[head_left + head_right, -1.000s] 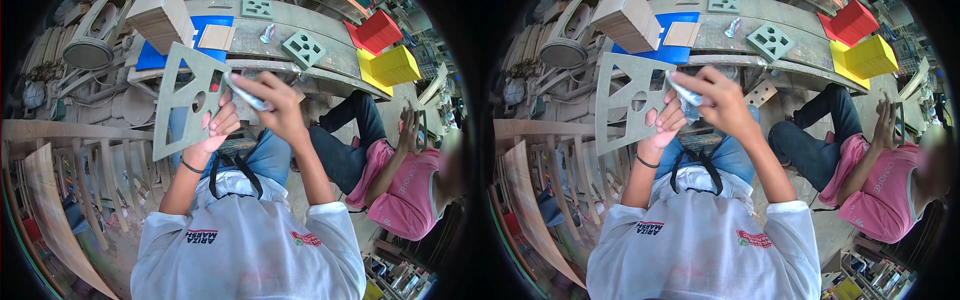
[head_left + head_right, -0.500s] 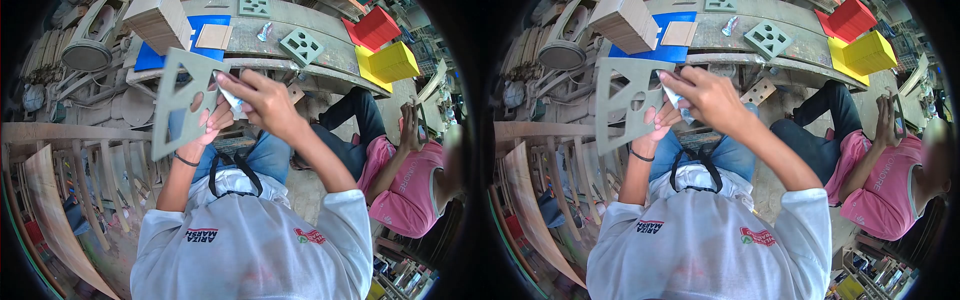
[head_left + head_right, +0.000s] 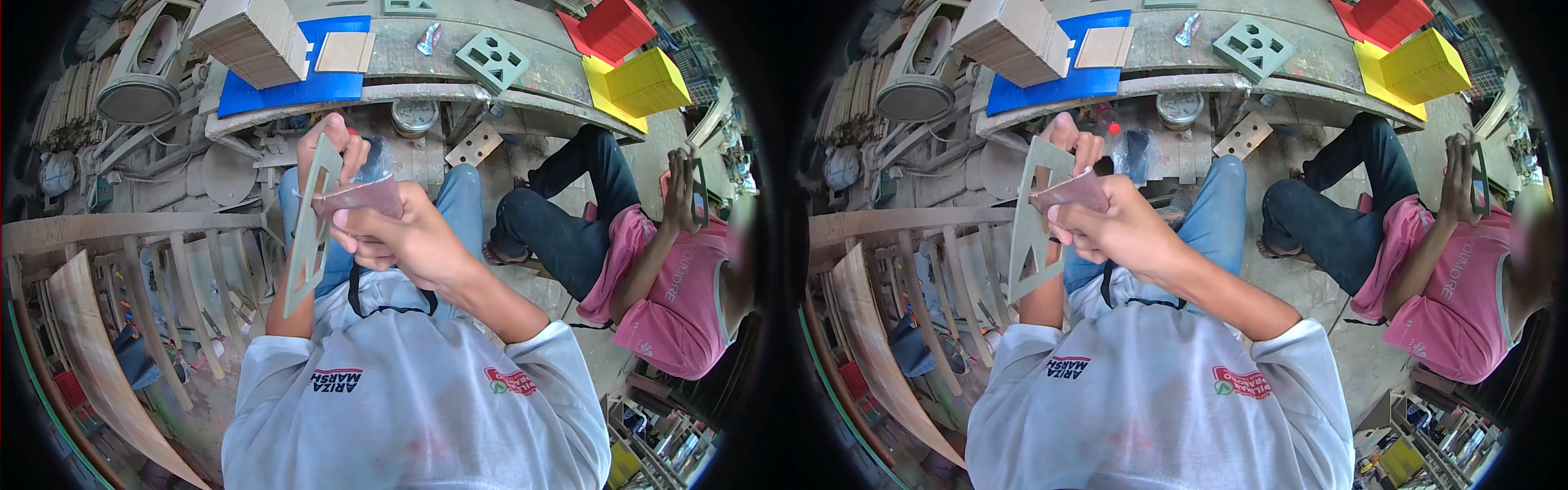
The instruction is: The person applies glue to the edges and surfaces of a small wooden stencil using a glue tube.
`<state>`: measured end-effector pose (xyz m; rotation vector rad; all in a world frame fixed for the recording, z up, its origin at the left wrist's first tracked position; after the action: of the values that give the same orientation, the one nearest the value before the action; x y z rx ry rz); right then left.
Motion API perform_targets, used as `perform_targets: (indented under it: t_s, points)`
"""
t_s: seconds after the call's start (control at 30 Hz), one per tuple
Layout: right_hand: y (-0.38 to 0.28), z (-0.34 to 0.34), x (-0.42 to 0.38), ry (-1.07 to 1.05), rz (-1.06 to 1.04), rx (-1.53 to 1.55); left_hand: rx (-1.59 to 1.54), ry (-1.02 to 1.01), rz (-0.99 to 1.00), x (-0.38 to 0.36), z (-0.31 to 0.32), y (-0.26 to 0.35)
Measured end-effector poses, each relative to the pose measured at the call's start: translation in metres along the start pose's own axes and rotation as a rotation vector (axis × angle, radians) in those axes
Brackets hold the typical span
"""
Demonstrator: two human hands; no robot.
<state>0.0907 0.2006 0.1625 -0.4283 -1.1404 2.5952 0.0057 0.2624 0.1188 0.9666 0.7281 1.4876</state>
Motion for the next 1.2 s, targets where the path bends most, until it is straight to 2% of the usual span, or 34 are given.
perform_targets:
  t_s: [0.07,0.1,0.13,0.2,0.23,0.27,0.3,0.33,0.43,0.47,0.53,0.57,0.6,0.67,0.7,0.73,0.8,0.83,0.87,0.9,0.93,1.03,1.07,1.1,1.13,1.2]
  points:
    - [-0.002,0.007,-0.004,-0.040,0.020,0.335,0.043,-0.093,0.168,0.001,0.004,0.020]
    - [-0.007,0.005,-0.009,-0.017,0.029,0.407,0.122,-0.100,0.215,0.000,-0.002,0.025]
    - [-0.012,0.005,-0.012,-0.080,-0.014,0.537,0.121,-0.097,0.213,-0.003,-0.007,0.033]
    - [-0.015,0.008,-0.024,-0.081,0.047,0.693,0.723,-0.089,0.225,-0.002,0.000,0.066]
    - [-0.015,0.005,-0.028,-0.078,0.042,0.694,0.862,-0.099,0.275,-0.003,0.023,0.091]
    - [-0.015,0.009,-0.030,-0.142,0.048,0.862,0.861,-0.106,0.273,0.000,0.026,0.101]
    - [-0.017,0.013,-0.030,-0.210,0.049,1.025,1.000,-0.214,0.363,-0.001,0.040,0.114]
    - [-0.018,0.011,-0.029,-0.208,0.039,1.022,1.134,-0.321,0.457,-0.003,0.056,0.122]
    - [-0.024,-0.002,-0.022,-0.225,-0.017,1.078,1.256,-0.376,0.512,-0.004,0.075,0.142]
    - [-0.025,-0.009,-0.017,-0.229,-0.018,1.071,1.259,-0.375,0.520,-0.003,0.075,0.142]
    - [-0.030,-0.034,-0.009,-0.202,-0.113,0.717,1.186,-0.172,0.450,0.002,0.053,0.144]
    - [-0.033,-0.055,-0.007,-0.074,-0.189,0.573,1.192,-0.163,0.456,0.001,0.050,0.143]
    - [-0.054,-0.062,-0.011,-0.033,-0.312,0.236,1.155,-0.076,0.423,0.000,0.037,0.142]
    - [-0.069,-0.077,-0.016,0.035,-0.421,-0.102,1.117,0.022,0.387,-0.003,0.020,0.142]
    - [-0.070,-0.081,-0.018,0.161,-0.426,-0.270,1.127,0.017,0.305,-0.001,0.015,0.135]
    - [-0.068,-0.079,-0.017,0.161,-0.421,-0.270,1.133,0.007,0.222,0.001,0.010,0.126]
    - [-0.060,-0.067,-0.010,0.036,-0.376,-0.279,1.101,-0.027,0.295,0.003,0.021,0.118]
    - [-0.059,-0.067,-0.012,0.160,-0.358,-0.382,1.092,-0.066,0.297,0.006,0.027,0.113]
    - [-0.053,-0.066,-0.007,0.167,-0.362,-0.381,1.084,-0.104,0.299,0.007,0.031,0.108]
    - [-0.052,-0.072,-0.006,0.245,-0.439,-0.330,1.095,-0.097,0.212,0.008,0.026,0.101]
    - [-0.054,-0.078,-0.009,0.321,-0.516,-0.278,1.094,-0.102,0.213,0.007,0.028,0.101]
    - [-0.056,-0.092,-0.014,0.362,-0.563,-0.182,0.904,-0.059,0.193,0.007,0.024,0.097]
    - [-0.057,-0.096,-0.016,0.345,-0.588,-0.141,0.757,-0.062,0.118,0.008,0.017,0.089]
    - [-0.058,-0.098,-0.018,0.351,-0.594,-0.165,0.609,-0.064,0.042,0.007,0.012,0.080]
    - [-0.058,-0.100,-0.019,0.349,-0.592,-0.166,0.609,-0.061,0.043,0.004,0.011,0.077]
    - [-0.060,-0.097,-0.018,0.308,-0.594,-0.221,0.327,-0.028,0.005,0.000,0.002,0.065]
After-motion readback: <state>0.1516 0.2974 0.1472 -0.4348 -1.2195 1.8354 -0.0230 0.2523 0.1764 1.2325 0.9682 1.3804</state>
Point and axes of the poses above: each hand's wrist, its own x-axis towards the middle knuckle, its own z-axis out of the palm, y = z × x, the point moved 10 cm from there along x, towards the middle knuckle, and after that the axes turned 10 degrees about -y, right-handed, at the moved point
